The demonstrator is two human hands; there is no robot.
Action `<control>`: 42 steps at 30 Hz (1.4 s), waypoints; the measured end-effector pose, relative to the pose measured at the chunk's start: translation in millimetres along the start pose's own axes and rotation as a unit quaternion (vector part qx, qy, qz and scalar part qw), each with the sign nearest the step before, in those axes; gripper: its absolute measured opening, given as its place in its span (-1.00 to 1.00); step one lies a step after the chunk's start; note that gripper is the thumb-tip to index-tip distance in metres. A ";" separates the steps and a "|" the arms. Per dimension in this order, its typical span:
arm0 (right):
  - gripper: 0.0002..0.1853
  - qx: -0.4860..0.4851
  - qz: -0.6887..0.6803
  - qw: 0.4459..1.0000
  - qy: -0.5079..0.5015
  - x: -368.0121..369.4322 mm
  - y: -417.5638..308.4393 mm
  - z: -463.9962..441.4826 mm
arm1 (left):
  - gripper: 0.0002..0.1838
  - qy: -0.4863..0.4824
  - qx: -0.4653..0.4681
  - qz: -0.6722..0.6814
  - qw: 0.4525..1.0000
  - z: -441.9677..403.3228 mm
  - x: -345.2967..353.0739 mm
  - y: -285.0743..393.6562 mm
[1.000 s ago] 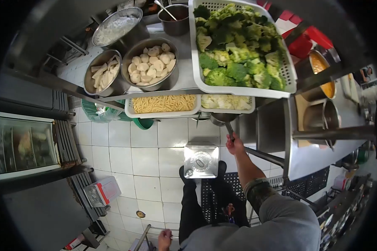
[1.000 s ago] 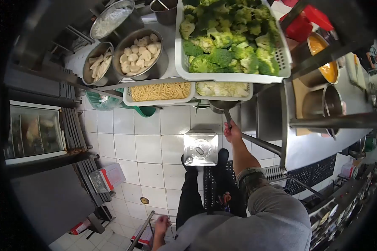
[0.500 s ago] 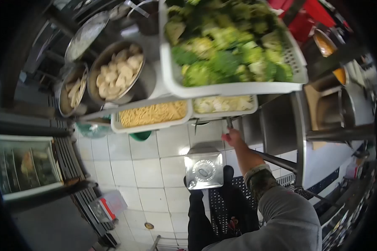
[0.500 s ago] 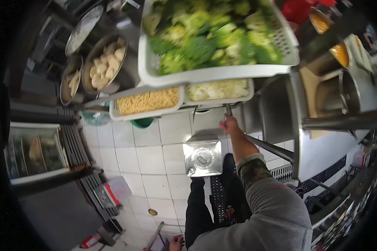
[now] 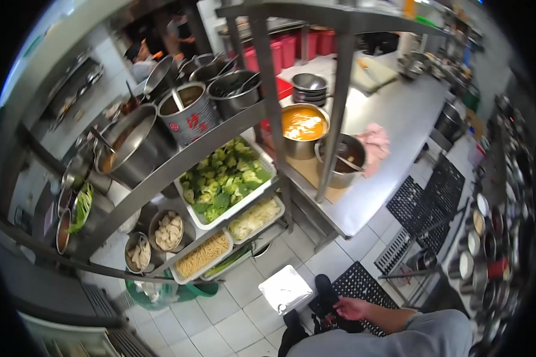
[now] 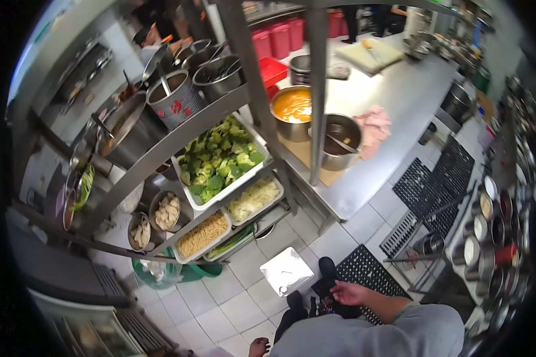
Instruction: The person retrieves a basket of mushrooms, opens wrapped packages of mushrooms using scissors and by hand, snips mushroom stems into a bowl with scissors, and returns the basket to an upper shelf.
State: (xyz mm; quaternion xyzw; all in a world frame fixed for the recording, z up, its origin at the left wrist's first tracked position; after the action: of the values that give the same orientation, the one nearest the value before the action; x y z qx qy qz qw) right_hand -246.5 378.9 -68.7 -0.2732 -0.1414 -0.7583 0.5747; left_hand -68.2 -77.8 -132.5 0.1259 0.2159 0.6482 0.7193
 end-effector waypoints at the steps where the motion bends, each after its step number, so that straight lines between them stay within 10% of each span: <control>1: -0.47 -0.010 -0.022 0.999 -0.046 22.5 23.8 24.9 | -0.70 -0.037 -0.069 0.115 0.990 -18.8 -23.2 5.8; 3: -0.43 -0.054 -0.051 0.994 -0.085 24.1 75.8 35.3 | -0.69 0.008 -0.014 0.032 0.999 -45.5 -58.4 20.3; 4: -0.41 -0.078 -0.061 0.989 -0.108 32.3 92.1 37.9 | -0.72 -0.166 0.238 -0.248 0.924 -51.5 -69.1 50.6; 5: -0.43 -0.131 -0.059 0.986 -0.079 33.0 108.5 43.8 | -0.76 -0.101 0.018 0.084 0.991 -77.2 -95.3 35.3; 6: -0.45 -0.175 -0.095 0.979 -0.045 27.0 123.4 44.6 | -0.78 -0.100 0.050 0.032 0.993 -88.2 -107.2 48.9; 7: -0.46 -0.214 -0.132 0.968 -0.011 19.9 138.4 44.4 | -0.79 -0.302 -0.034 0.100 0.947 -67.2 -93.2 87.5; 8: -0.48 -0.252 -0.167 0.953 0.023 11.8 154.9 45.9 | -0.89 -0.001 0.016 0.002 1.000 -47.3 -100.0 107.0; 16: -0.70 -0.344 -0.232 0.832 0.368 -39.3 246.6 67.1 | -0.85 -0.092 0.097 -0.130 0.982 -61.4 -10.1 219.7; 27: -0.68 -0.279 -0.209 0.839 0.418 -102.0 339.8 97.7 | -0.68 -0.194 0.158 -0.385 0.888 9.6 121.7 179.3; 30: -0.78 -0.264 -0.132 0.845 0.446 -135.3 387.4 100.1 | -0.55 -0.198 0.166 -0.464 0.848 -2.3 126.1 156.6; 32: -0.85 -0.233 0.400 0.622 0.631 -184.9 425.7 65.3 | -0.55 -0.148 0.179 -0.456 0.859 -33.0 116.0 137.2; 34: -0.79 -0.361 0.035 0.749 0.554 -172.6 456.8 86.1 | -0.56 -0.130 0.168 -0.465 0.859 -35.3 127.0 129.9; 36: -0.77 -0.230 0.363 0.709 0.559 -191.6 499.5 57.9 | -0.57 -0.144 0.161 -0.484 0.848 -30.0 147.5 125.6; 39: -0.72 -0.108 0.413 0.729 0.535 -237.5 543.3 -24.7 | -0.58 -0.192 0.170 -0.512 0.820 -24.1 177.9 120.6; 42: -0.66 -0.105 0.222 0.858 0.450 -162.2 505.6 114.9 | -0.59 -0.211 0.188 -0.536 0.796 -3.3 220.8 129.0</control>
State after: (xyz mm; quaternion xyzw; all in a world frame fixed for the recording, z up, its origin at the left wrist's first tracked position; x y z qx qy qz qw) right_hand 293.0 417.1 -119.5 0.0152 0.2781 -0.6610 0.6968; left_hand -168.3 156.3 -108.5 0.2561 0.2093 0.0629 0.9416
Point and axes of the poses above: each hand's wrist, its own z-axis away from the middle knuckle, its own x-axis out of the palm, y = z × x, the point moved 6 cm from there along -z, towards the middle knuckle, and after that the axes turned 12 degrees about z, right-handed, at the moved point
